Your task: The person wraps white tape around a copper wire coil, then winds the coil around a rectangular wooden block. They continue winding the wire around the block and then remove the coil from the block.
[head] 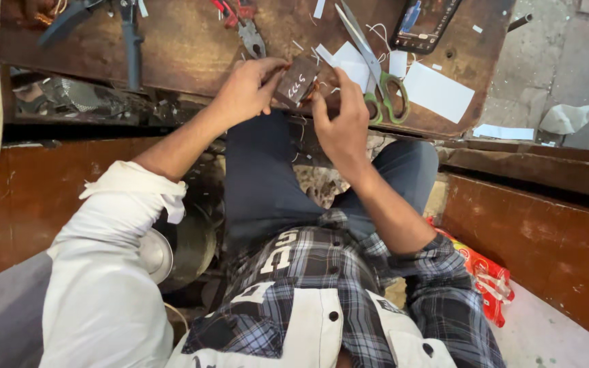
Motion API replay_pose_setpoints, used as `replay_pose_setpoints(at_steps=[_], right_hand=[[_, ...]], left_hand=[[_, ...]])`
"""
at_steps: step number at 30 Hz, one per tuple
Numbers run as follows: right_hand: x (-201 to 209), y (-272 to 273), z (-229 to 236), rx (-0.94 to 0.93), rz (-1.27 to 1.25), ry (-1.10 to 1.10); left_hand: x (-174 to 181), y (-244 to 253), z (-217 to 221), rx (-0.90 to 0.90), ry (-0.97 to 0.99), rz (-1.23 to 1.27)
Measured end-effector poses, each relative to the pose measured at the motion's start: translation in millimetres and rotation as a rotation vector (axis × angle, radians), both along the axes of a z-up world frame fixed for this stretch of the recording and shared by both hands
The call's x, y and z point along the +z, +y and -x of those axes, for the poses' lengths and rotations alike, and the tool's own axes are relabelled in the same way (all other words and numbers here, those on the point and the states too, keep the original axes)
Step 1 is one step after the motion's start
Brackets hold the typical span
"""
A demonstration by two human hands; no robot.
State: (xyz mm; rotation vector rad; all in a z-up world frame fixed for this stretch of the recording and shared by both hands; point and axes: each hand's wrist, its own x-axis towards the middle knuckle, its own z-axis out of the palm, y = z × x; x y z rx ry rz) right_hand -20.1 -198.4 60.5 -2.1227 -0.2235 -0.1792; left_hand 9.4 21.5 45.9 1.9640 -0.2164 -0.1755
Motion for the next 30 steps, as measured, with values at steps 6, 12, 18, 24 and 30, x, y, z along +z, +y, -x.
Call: replay_pose_setpoints(at_steps=[6,12,18,24,30], right_hand=[[-6.7,2.6,-29.4,0.079,0.063,0.452],[-17.5,13.8,-27.5,-0.003,-0.335,0.662],[-17.8,17.7,-24.6,-0.027,-0.264,0.526],[-14.6,12.3,-22.5,0.018,-0.008,0.209],[-12.2,-1.8,-36.4,0.135,0.002,0.043]], left_hand=[[6.6,0.2,-7.0,-0.007,0.215,-0.015],[0.1,1.0,-6.2,-0.034,0.151,0.049],[-16.5,-15.1,6.0,0.120,0.276,0.152],[-19.5,-22.0,8.4,0.186,0.284,0.208],[-5.7,-22.6,6.3,0.159,0.193,0.166]])
